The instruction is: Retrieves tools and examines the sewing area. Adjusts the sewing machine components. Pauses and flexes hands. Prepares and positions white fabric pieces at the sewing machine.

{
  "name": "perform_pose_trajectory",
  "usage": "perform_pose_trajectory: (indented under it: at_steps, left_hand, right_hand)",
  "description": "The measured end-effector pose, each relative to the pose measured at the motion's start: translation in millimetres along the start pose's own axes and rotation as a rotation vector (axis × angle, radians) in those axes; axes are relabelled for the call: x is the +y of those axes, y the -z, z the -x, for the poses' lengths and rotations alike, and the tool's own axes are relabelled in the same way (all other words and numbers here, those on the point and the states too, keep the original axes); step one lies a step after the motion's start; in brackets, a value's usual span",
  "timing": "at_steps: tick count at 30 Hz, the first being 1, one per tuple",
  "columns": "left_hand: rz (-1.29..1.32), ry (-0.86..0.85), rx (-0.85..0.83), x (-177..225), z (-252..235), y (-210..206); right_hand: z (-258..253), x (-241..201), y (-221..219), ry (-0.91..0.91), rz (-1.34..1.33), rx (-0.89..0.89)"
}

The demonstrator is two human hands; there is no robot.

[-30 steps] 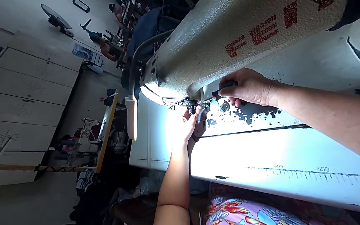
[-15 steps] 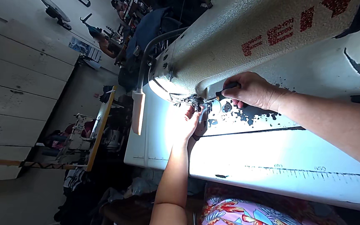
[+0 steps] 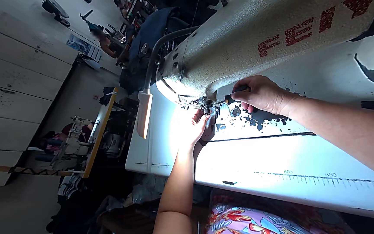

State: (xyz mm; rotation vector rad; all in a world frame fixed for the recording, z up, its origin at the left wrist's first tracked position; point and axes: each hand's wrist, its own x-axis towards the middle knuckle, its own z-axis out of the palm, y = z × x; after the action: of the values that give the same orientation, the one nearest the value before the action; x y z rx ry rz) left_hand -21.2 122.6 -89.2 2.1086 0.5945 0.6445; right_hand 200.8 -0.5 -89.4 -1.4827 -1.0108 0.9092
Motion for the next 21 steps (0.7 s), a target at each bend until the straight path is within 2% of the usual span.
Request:
perform_pose_trajectory:
  at_steps: [11,15,21]
  left_hand:
    - [-0.005,-0.01,-0.008,-1.7,-0.6,0.4]
    - [0.03,-0.024,-0.017,-7.9,-3.9,-1.0]
    - [-0.019,-0.036,-0.001,-6.6,-4.4,0.0]
  right_hand:
    - [4.5,-5.0,1.3,-0.012,0.046,-0.018]
    - [4.2,-7.1,1.8,-0.061,-0.05,-0.01]
    - [17.6,-9.8,15.8,0.016,-0.179,-0.06]
